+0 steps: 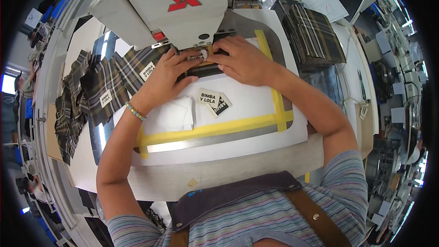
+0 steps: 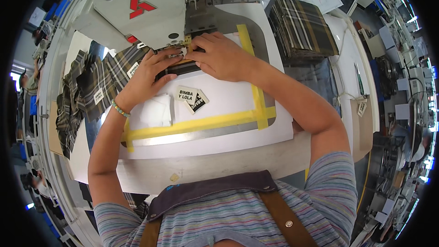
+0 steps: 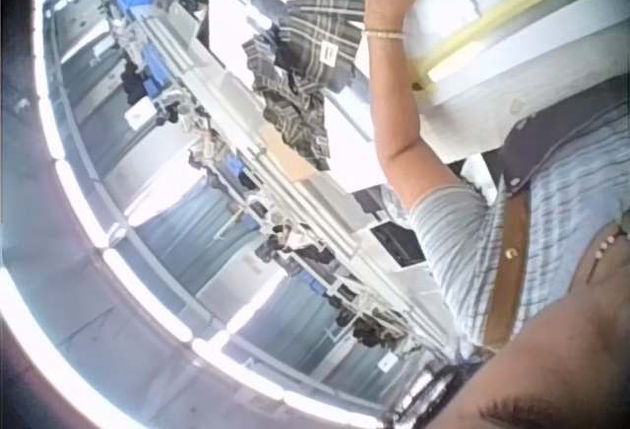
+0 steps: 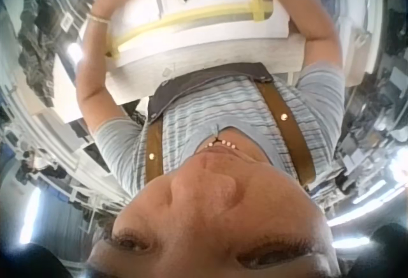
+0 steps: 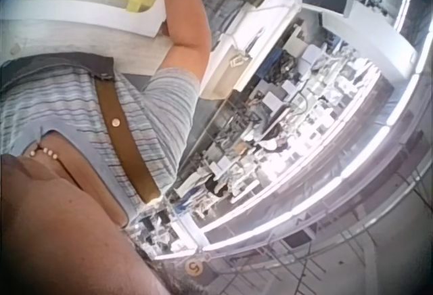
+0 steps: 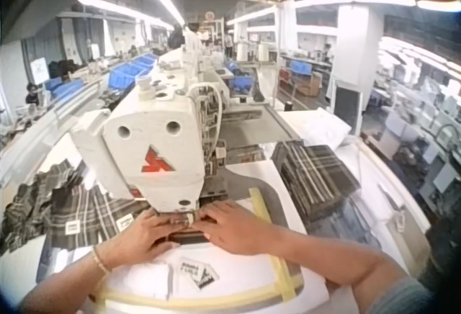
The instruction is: The person sews brand labels onto plaid fabric pieces using a sewing machine. They repeatedly pick up a fabric piece, place a label on it, align it under the presser foot, and sew it in place. Finished pieces are stacked to the left.
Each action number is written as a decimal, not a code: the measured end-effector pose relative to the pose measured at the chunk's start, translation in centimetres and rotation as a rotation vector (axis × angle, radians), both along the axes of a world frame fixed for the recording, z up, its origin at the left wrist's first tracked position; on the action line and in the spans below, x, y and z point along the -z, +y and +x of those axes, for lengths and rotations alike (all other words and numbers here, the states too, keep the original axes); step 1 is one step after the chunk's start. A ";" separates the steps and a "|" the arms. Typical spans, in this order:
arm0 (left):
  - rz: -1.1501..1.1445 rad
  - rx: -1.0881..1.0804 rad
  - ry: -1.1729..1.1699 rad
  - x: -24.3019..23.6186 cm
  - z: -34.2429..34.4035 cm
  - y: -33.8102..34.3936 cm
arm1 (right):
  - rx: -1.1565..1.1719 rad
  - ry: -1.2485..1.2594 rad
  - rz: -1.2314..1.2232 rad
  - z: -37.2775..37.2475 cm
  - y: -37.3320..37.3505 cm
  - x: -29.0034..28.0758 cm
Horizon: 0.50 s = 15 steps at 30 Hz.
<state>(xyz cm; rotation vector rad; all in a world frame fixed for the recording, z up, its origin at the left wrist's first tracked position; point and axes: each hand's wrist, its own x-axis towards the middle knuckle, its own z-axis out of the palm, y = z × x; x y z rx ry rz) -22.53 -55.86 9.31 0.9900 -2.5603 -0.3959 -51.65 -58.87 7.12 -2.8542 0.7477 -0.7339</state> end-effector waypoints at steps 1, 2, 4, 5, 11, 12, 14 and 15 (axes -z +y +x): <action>0.009 0.018 0.019 0.0 0.1 -0.1 | 0.003 0.017 -0.031 0.0 0.1 0.0; 0.015 0.016 0.006 -0.2 0.1 -0.2 | 0.007 0.026 -0.031 0.1 0.2 -0.1; 0.027 0.014 -0.023 -0.4 0.1 -0.1 | 0.016 0.043 -0.029 0.2 0.3 -0.3; 0.021 0.014 -0.028 -0.5 0.1 -0.1 | 0.011 0.037 -0.030 0.2 0.2 -0.3; -0.023 0.037 -0.062 -0.4 0.2 -0.3 | 0.013 -0.100 0.032 -0.5 0.0 0.3; -0.022 0.037 -0.069 -0.5 0.2 -0.3 | 0.034 -0.117 0.039 -0.6 0.0 0.4; -0.021 0.037 -0.085 -0.6 0.2 -0.4 | 0.070 -0.139 0.034 -0.6 0.0 0.3; -0.020 0.036 -0.093 -0.6 0.3 -0.5 | 0.084 -0.144 0.025 -0.6 0.0 0.3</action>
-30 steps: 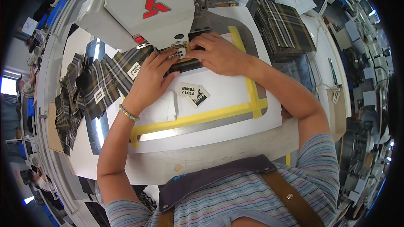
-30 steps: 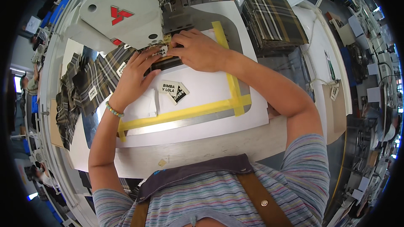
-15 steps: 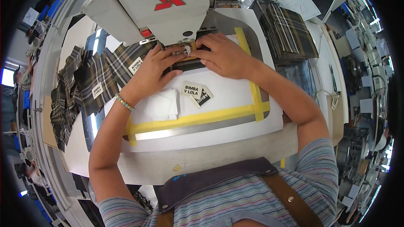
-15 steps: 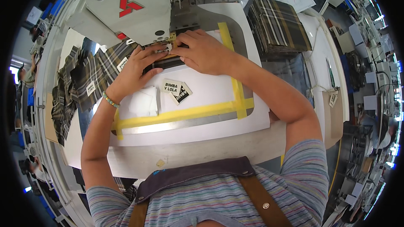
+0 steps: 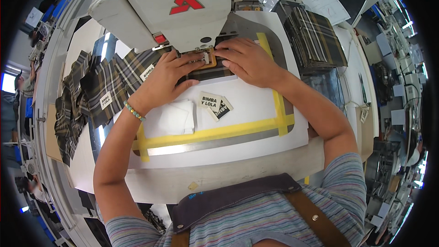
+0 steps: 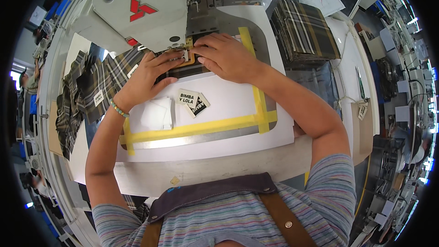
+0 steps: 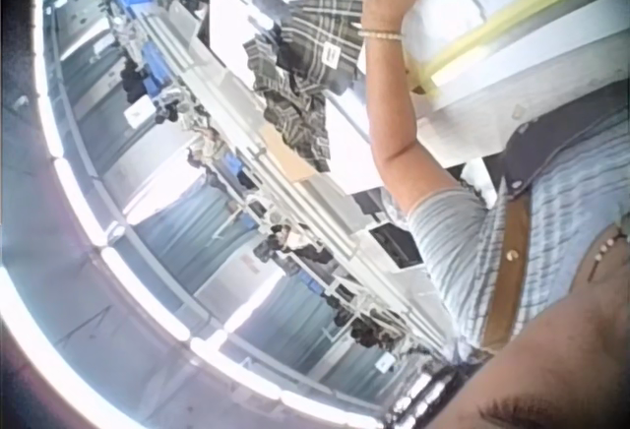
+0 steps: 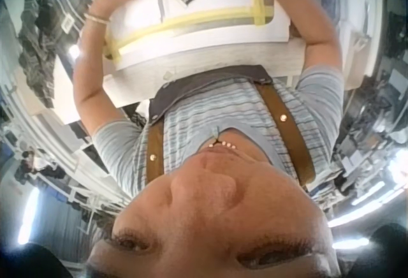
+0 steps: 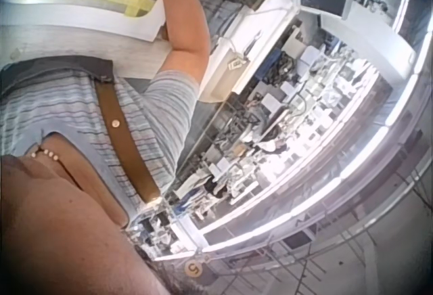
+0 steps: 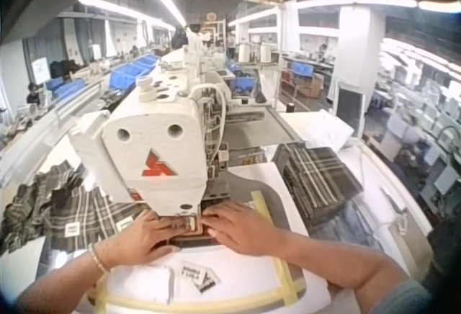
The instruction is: The person sews brand labels onto plaid fabric pieces using a sewing machine. They repeatedly pick up a fabric piece, place a label on it, align it under the presser foot, and sew it in place. Finished pieces are stacked to the left.
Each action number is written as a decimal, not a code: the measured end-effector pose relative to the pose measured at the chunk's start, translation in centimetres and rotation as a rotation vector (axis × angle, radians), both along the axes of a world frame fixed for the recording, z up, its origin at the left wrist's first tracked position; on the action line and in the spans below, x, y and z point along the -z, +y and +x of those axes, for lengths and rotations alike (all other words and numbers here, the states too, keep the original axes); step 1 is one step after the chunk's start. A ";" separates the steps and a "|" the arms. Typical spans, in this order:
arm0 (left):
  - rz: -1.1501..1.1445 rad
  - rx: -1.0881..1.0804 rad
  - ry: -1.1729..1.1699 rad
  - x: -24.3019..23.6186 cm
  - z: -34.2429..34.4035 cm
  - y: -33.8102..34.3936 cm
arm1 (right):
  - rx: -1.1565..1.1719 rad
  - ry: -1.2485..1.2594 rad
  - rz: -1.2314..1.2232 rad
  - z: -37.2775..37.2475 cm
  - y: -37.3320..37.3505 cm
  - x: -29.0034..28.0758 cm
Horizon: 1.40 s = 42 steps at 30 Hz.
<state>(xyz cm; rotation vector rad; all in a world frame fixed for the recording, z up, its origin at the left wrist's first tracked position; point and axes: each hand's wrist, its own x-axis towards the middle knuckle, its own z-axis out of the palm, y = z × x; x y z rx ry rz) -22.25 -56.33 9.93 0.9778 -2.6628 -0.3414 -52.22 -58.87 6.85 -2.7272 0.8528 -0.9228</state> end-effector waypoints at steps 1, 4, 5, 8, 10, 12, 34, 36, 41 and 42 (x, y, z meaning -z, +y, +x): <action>0.003 -0.002 -0.008 0.0 0.1 0.0 | 0.014 -0.004 -0.007 0.1 0.0 0.0; -0.015 0.010 0.010 0.1 0.2 0.0 | 0.018 0.036 0.039 -0.1 0.0 -0.4; -0.011 0.010 0.011 0.1 0.1 0.0 | 0.022 0.027 0.026 -0.2 0.0 -0.4; -0.020 0.016 0.016 0.0 0.1 -0.1 | 0.030 -0.005 -0.026 -0.4 -0.2 -0.3; -0.051 0.033 0.022 0.2 0.2 -0.2 | 0.036 -0.035 -0.073 -0.4 -0.3 -0.2; -0.017 0.016 0.009 0.1 0.2 -0.1 | 0.037 -0.042 -0.061 -0.4 -0.3 -0.3; -0.024 -0.083 0.041 0.9 0.0 -2.0 | 0.096 -0.037 -0.119 -1.6 -1.1 -0.7; 0.117 -0.144 0.066 0.2 0.0 -1.8 | 0.096 -0.025 -0.142 -1.9 -1.2 -0.4; 0.025 -0.217 0.214 1.1 2.2 -1.2 | 0.050 -0.023 -0.118 -1.8 -1.0 -0.3; 0.011 -0.242 0.221 1.1 2.7 -0.8 | 0.035 -0.012 -0.121 -1.8 -1.0 -0.3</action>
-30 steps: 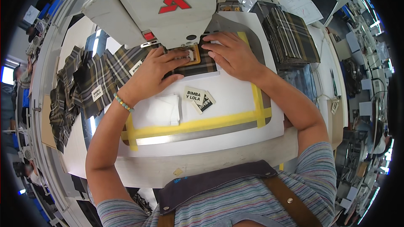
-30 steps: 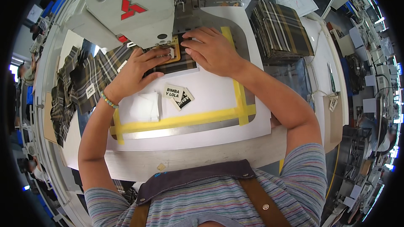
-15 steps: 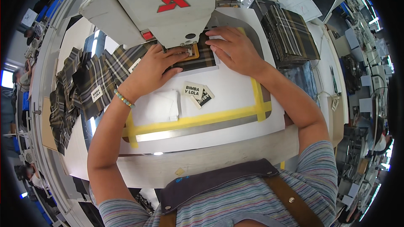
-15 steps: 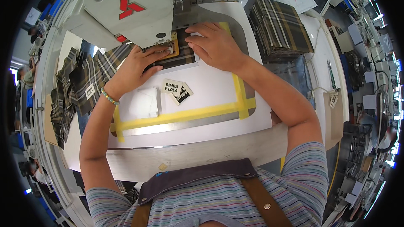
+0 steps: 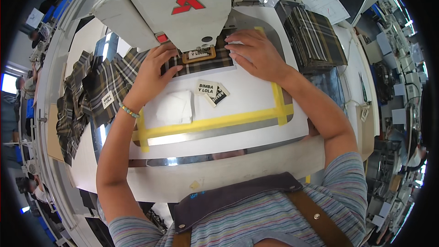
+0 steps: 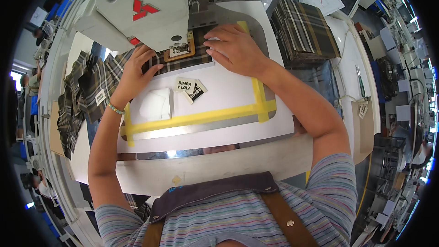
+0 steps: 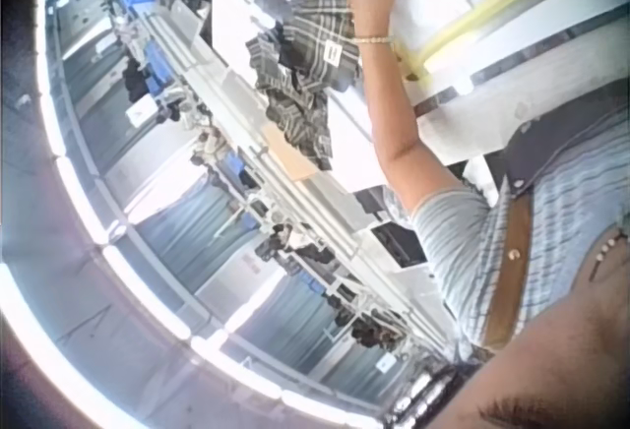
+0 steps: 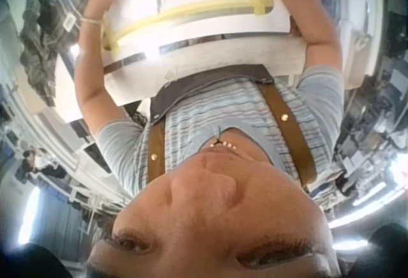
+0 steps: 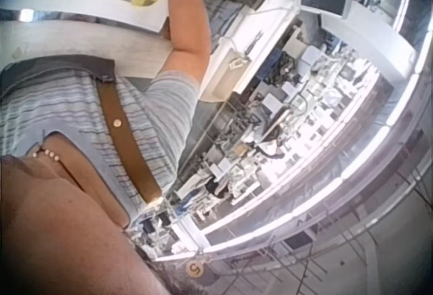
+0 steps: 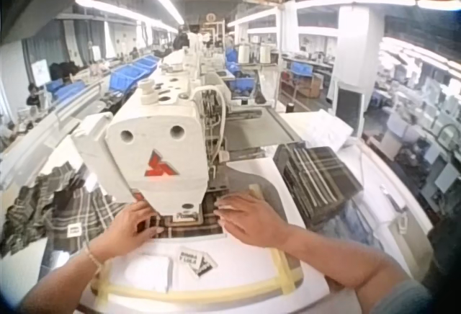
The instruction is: The person sews brand labels onto plaid fabric pieces using a sewing machine. They repeatedly pick up a fabric piece, place a label on it, align it under the presser foot, and sew it in place. Finished pieces are stacked to the left.
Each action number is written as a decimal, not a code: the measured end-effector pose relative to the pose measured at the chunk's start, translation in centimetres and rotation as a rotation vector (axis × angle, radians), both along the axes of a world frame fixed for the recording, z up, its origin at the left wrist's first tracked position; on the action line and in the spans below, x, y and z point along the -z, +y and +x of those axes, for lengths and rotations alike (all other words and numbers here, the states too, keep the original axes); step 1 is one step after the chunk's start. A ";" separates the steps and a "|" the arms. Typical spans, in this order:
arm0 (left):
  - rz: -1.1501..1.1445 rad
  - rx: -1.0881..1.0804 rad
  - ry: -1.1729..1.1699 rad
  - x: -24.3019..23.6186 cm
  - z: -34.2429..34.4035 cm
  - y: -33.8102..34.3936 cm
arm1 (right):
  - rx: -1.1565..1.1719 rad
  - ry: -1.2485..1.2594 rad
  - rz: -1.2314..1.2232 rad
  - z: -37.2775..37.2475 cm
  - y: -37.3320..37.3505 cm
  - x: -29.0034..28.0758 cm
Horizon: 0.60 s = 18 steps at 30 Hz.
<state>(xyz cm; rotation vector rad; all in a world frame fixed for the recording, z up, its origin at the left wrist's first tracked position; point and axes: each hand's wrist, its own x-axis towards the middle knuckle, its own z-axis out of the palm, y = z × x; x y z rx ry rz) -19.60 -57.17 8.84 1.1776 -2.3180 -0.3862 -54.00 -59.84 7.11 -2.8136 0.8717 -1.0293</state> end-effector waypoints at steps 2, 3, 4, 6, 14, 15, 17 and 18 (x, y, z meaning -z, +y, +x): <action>-0.007 -0.012 -0.010 -0.2 0.6 0.5 | -0.017 0.027 -0.010 -0.1 0.0 0.1; 0.000 0.000 -0.027 -0.1 0.9 0.6 | -0.021 0.041 -0.016 -0.1 0.0 0.4; 0.004 0.011 -0.044 -0.1 1.2 0.7 | -0.027 0.055 -0.023 -0.1 -0.1 0.5; -0.009 -0.002 -0.054 0.1 1.4 0.7 | -0.032 0.061 -0.017 -0.1 -0.2 0.7; 0.073 -0.088 -0.010 0.5 1.7 0.2 | -0.024 0.068 0.011 -0.2 0.0 0.4; 0.068 -0.097 -0.004 0.6 1.6 0.2 | -0.018 0.088 0.010 -0.4 0.1 0.2; 0.069 -0.107 0.013 0.5 0.8 0.7 | -0.004 0.143 0.016 -0.4 0.4 -0.7; 0.072 -0.103 0.025 0.6 0.1 1.0 | 0.009 0.178 0.019 -0.6 0.8 -1.2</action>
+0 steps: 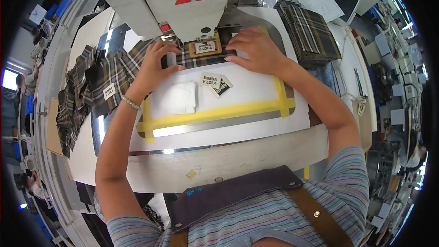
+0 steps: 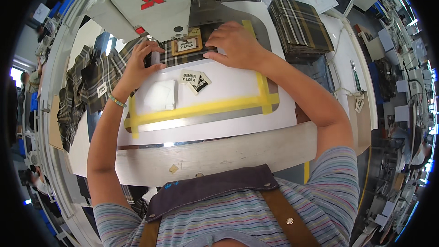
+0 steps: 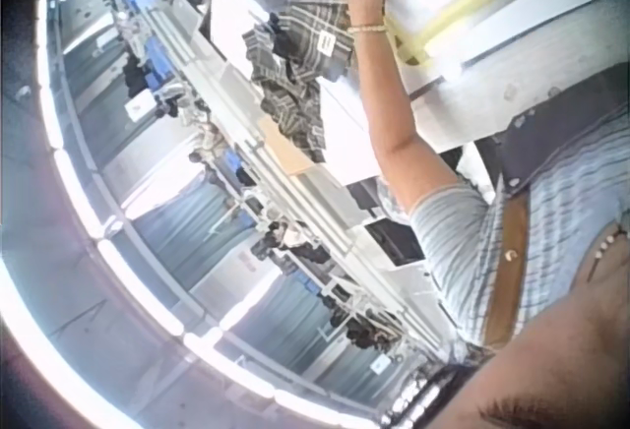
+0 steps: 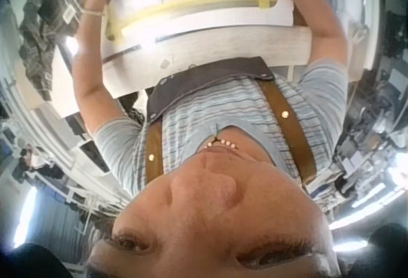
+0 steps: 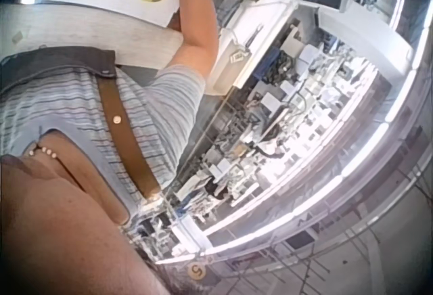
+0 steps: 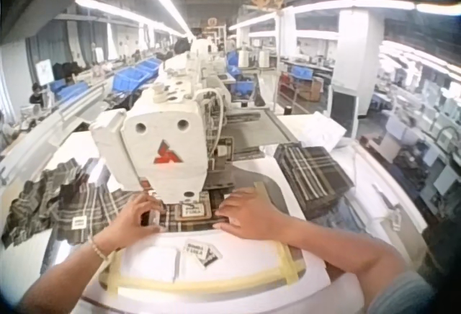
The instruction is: The person sews brand labels onto plaid fabric pieces using a sewing machine. They repeatedly pick up a fabric piece, place a label on it, align it under the presser foot, and sew it in place. Finished pieces are stacked to the left.
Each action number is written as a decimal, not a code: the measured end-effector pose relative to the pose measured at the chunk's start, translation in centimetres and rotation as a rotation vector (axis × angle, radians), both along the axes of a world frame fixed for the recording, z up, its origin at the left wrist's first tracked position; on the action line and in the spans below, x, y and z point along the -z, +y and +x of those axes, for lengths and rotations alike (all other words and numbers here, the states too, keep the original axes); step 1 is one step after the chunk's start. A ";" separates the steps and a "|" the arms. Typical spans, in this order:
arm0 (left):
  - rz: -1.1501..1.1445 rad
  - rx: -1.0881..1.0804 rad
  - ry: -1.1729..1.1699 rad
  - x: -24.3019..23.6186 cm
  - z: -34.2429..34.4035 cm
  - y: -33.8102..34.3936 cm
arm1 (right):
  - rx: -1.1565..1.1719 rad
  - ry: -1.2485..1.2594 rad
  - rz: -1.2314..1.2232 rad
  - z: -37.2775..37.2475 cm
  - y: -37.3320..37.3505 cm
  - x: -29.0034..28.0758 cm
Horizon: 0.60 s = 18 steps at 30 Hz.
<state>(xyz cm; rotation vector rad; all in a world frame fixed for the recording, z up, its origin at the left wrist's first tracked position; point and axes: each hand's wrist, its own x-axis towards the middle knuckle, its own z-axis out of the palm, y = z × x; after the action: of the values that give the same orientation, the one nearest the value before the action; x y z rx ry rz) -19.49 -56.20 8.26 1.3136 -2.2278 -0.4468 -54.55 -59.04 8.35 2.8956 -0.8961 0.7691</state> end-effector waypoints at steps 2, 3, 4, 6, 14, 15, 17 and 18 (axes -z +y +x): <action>0.019 -0.013 0.023 0.2 -1.4 0.3 | 0.019 0.060 0.033 0.0 0.8 -1.2; 0.035 -0.030 0.034 0.5 -1.9 0.3 | 0.023 0.085 0.063 0.3 1.1 -1.7; 0.049 -0.043 0.045 0.6 -2.5 0.1 | 0.032 0.111 0.091 0.4 1.4 -2.0; 0.015 -0.096 0.074 1.0 -3.2 -0.1 | 0.057 0.089 0.077 0.8 2.1 -1.9; -0.067 0.006 0.234 2.3 -2.0 -1.1 | 0.055 0.110 -0.125 0.3 1.3 -0.2; -0.033 0.032 0.248 2.3 -1.8 -0.9 | 0.023 0.127 -0.140 0.4 1.6 -0.5; 0.033 0.074 0.272 1.5 -1.4 0.0 | -0.050 0.115 -0.148 1.0 2.7 -1.6; 0.015 0.108 0.247 1.1 -0.9 0.6 | -0.092 0.085 -0.138 1.5 3.5 -2.2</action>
<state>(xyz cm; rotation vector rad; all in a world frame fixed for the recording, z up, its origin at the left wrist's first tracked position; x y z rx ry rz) -20.37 -55.58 7.12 1.0847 -2.0973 -0.6306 -53.09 -55.57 10.58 2.8405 -0.6781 0.6782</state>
